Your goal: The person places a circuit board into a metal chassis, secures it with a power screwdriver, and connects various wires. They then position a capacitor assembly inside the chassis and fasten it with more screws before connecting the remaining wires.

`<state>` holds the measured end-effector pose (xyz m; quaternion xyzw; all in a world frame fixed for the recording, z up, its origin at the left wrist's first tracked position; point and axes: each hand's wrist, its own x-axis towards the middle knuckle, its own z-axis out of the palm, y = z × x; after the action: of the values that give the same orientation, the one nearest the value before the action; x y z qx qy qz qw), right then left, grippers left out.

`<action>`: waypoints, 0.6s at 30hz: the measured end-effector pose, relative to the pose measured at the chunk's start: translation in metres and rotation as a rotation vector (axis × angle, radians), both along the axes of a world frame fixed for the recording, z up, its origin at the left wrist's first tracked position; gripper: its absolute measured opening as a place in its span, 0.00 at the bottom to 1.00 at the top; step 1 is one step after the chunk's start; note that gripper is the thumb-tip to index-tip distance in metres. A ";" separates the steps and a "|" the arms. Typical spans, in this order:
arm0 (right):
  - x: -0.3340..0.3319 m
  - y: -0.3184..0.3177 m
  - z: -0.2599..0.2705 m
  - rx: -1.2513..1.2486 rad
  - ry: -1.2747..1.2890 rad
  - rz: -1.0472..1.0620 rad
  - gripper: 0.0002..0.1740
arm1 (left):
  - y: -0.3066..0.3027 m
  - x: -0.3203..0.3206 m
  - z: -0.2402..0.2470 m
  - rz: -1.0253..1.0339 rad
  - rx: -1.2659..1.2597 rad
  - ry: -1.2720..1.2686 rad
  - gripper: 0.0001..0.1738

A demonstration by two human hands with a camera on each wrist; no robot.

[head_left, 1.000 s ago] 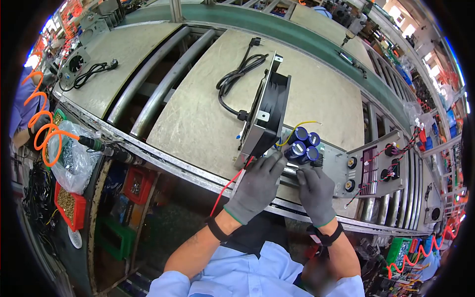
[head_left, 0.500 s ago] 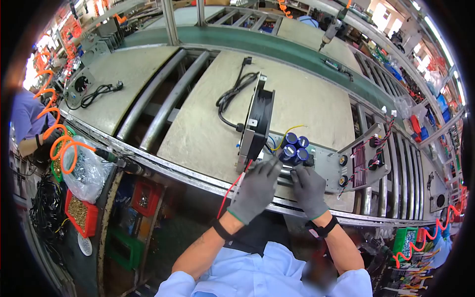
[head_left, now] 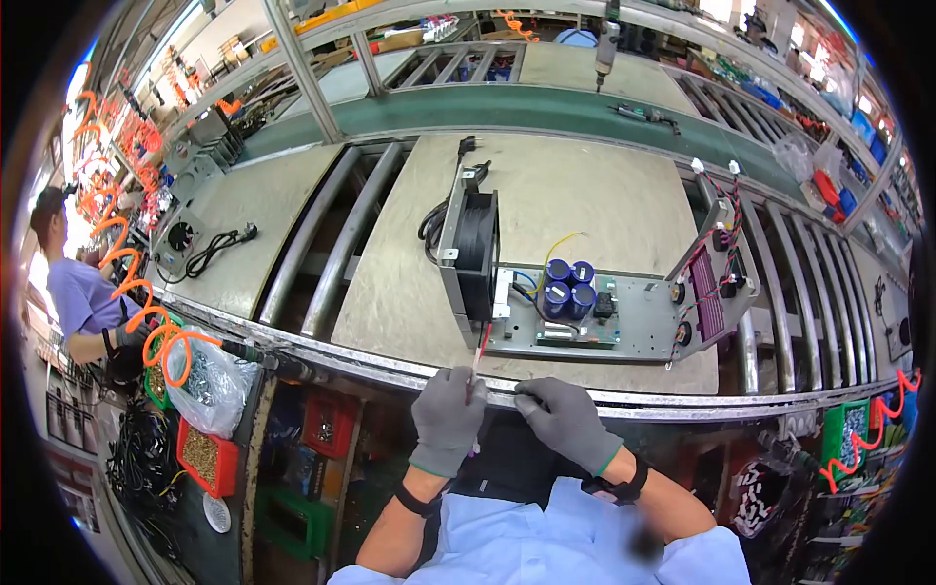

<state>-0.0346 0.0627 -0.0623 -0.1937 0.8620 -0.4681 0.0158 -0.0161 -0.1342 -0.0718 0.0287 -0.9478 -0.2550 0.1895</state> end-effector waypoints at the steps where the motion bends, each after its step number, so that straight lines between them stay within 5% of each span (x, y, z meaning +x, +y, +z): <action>1: -0.001 0.000 0.001 0.007 -0.023 0.023 0.14 | -0.001 -0.002 -0.003 0.003 -0.057 0.060 0.10; 8: -0.006 0.007 0.017 -0.058 -0.393 0.112 0.17 | -0.004 0.001 0.003 -0.132 0.802 -0.398 0.12; 12: 0.000 0.016 0.022 -0.014 -0.503 0.143 0.20 | 0.014 0.007 0.021 -0.045 0.459 -0.262 0.12; 18: 0.017 0.042 0.030 -0.061 -0.750 0.337 0.21 | 0.030 0.006 0.038 -0.071 0.551 -0.291 0.16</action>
<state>-0.0179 0.1048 -0.0325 -0.1485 0.7383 -0.5226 0.3997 -0.0101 -0.1038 -0.0334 0.0821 -0.8605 -0.5019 0.0280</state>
